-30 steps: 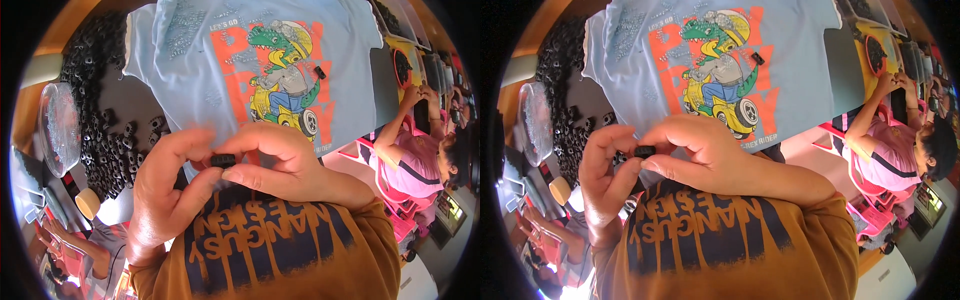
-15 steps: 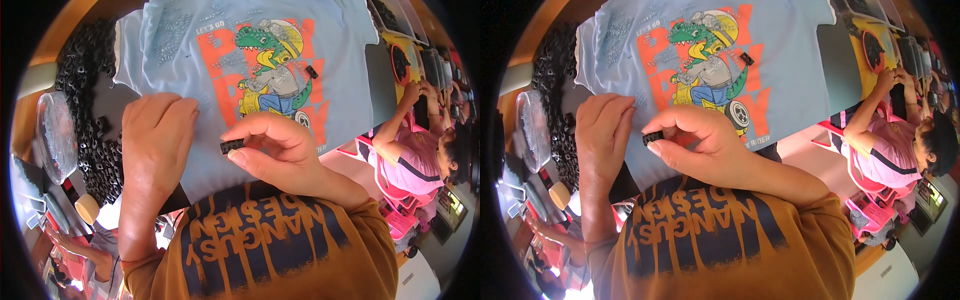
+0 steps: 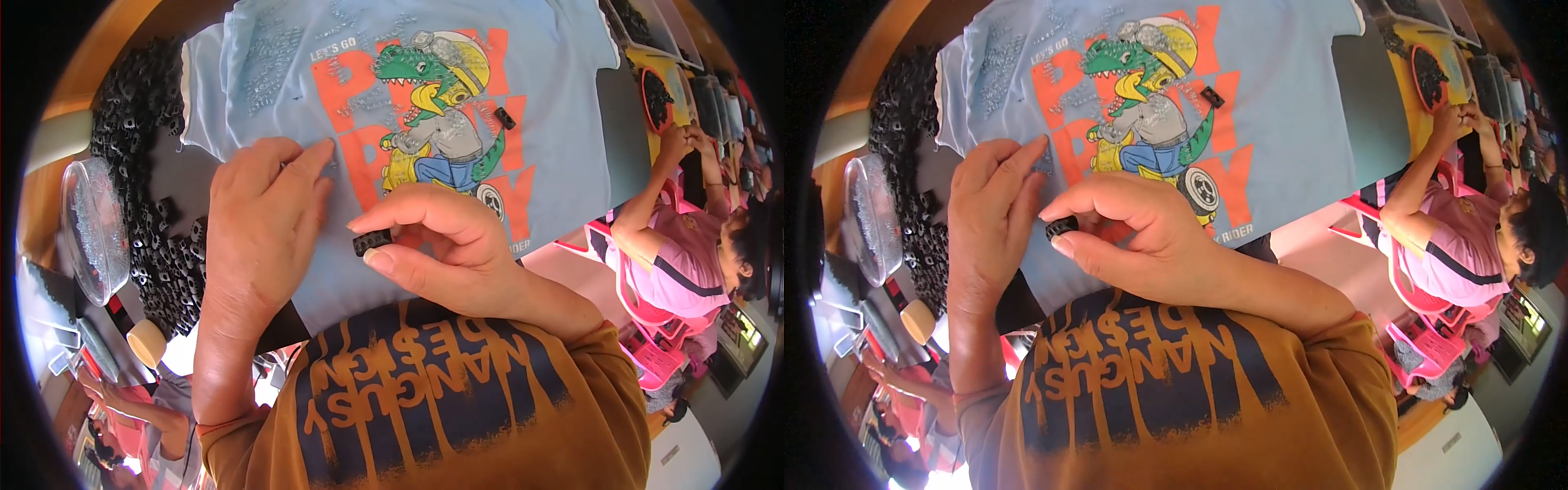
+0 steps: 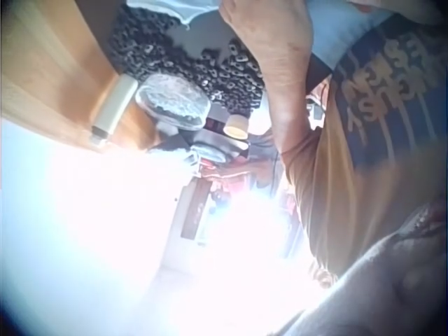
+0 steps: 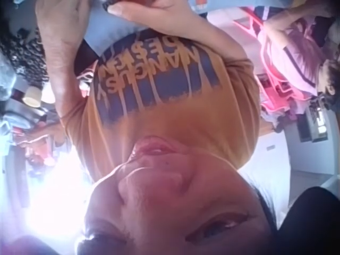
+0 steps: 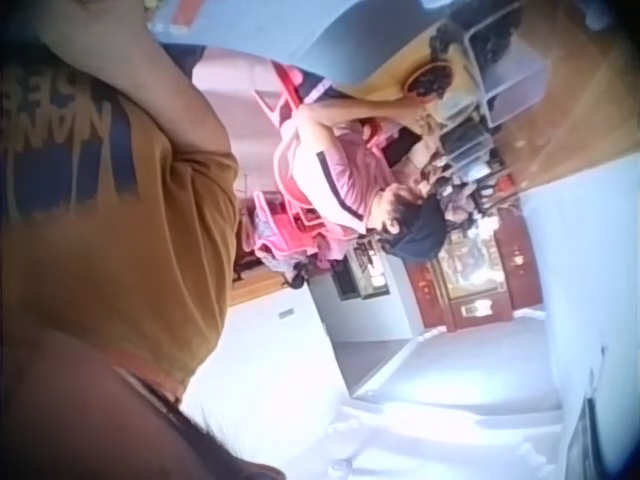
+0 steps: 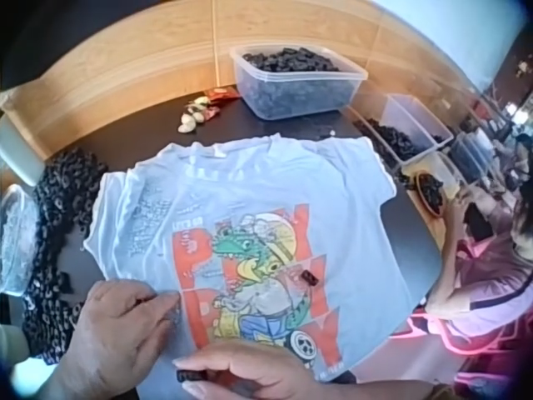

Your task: Assembling small plastic components by snapping a clear insert into a black housing.

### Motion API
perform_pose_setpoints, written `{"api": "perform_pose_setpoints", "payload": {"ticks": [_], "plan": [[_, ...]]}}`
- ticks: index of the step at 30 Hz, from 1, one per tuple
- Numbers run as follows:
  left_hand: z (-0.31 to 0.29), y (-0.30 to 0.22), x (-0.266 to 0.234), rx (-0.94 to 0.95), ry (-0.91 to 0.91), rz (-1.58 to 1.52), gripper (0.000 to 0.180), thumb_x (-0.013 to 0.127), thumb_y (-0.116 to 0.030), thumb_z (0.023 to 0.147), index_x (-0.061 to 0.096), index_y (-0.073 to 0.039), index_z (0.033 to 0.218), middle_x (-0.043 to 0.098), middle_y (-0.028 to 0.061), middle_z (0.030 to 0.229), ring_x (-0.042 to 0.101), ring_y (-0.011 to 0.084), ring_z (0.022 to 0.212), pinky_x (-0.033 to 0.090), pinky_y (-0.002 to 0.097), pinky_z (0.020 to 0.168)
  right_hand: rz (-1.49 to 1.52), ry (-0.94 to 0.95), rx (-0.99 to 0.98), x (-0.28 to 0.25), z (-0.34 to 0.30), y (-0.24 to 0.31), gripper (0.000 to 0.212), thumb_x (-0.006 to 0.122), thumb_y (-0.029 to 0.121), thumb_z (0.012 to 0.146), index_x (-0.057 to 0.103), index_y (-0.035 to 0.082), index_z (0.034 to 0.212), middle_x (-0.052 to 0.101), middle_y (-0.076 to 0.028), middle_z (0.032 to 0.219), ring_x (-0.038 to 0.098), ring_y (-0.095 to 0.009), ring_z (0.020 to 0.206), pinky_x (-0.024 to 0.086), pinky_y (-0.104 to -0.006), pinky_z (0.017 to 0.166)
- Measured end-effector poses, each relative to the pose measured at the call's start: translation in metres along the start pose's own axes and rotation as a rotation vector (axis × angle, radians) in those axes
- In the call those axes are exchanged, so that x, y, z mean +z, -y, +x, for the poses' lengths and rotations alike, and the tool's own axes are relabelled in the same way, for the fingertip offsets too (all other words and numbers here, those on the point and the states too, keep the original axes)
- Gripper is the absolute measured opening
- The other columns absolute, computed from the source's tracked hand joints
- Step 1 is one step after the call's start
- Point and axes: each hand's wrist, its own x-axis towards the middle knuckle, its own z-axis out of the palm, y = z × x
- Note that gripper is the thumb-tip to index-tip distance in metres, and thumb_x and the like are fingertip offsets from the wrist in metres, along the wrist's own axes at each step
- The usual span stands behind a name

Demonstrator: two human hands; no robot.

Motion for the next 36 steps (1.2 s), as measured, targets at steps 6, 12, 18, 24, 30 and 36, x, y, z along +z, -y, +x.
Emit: {"api": "perform_pose_setpoints", "payload": {"ticks": [6,12,18,24,30,36], "plan": [[0.009,0.004,-0.004,-0.062,0.09,-0.042,0.02,0.062,-0.001,0.081,0.064,-0.002,0.101,0.058,0.0119,0.089,0.058,0.0298,0.082,0.046,0.0358,0.073,-0.024,0.003,0.003,0.0,-0.001,0.0,0.028,0.065,-0.005,0.084,0.062,0.001,0.111,0.059,-0.003,0.098,0.053,-0.008,0.084,0.042,-0.0225,0.069],[0.015,0.004,-0.004,-0.031,0.045,-0.014,0.012,0.063,-0.002,0.08,0.063,-0.003,0.092,0.058,0.0118,0.085,0.057,0.032,0.079,0.046,0.0369,0.07,-0.003,0.005,-0.004,0.0,-0.002,-0.001,0.03,0.065,-0.006,0.083,0.061,0.001,0.112,0.059,-0.004,0.098,0.054,-0.008,0.085,0.042,-0.0221,0.07],[0.003,-0.014,-0.018,-0.132,-0.099,-0.298,0.016,0.062,0.008,0.077,0.063,-0.001,0.09,0.061,0.009,0.085,0.059,0.0204,0.073,0.047,0.027,0.064,0.143,-0.048,0.048,0.001,-0.003,-0.002,0.03,0.065,-0.007,0.082,0.062,-0.001,0.111,0.06,-0.006,0.1,0.055,-0.009,0.086,0.042,-0.0218,0.07],[-0.015,-0.027,-0.028,-0.31,-0.035,-0.837,0.018,0.063,0.013,0.074,0.062,0.001,0.087,0.064,0.008,0.083,0.058,0.0121,0.07,0.046,0.024,0.063,0.049,-0.021,0.008,-0.001,-0.001,-0.003,0.028,0.068,-0.006,0.081,0.063,0.0,0.108,0.06,-0.006,0.098,0.055,-0.009,0.083,0.043,-0.022,0.069],[-0.013,-0.029,-0.034,-0.172,0.038,-0.833,0.022,0.063,0.015,0.069,0.064,0.001,0.086,0.064,0.0089,0.081,0.06,0.0188,0.07,0.046,0.0271,0.061,-0.11,-0.004,-0.095,0.002,0.003,-0.004,0.025,0.07,-0.004,0.079,0.065,0.0,0.103,0.059,-0.005,0.089,0.053,-0.01,0.073,0.043,-0.0217,0.059],[-0.018,-0.032,-0.038,-0.086,0.079,-0.619,0.024,0.068,0.01,0.068,0.066,0.0,0.089,0.063,0.0103,0.08,0.061,0.0241,0.071,0.047,0.0312,0.061,-0.24,-0.018,-0.124,0.008,0.003,-0.004,0.027,0.067,-0.007,0.075,0.065,0.0,0.101,0.059,-0.005,0.087,0.053,-0.01,0.068,0.044,-0.0215,0.057]]}}
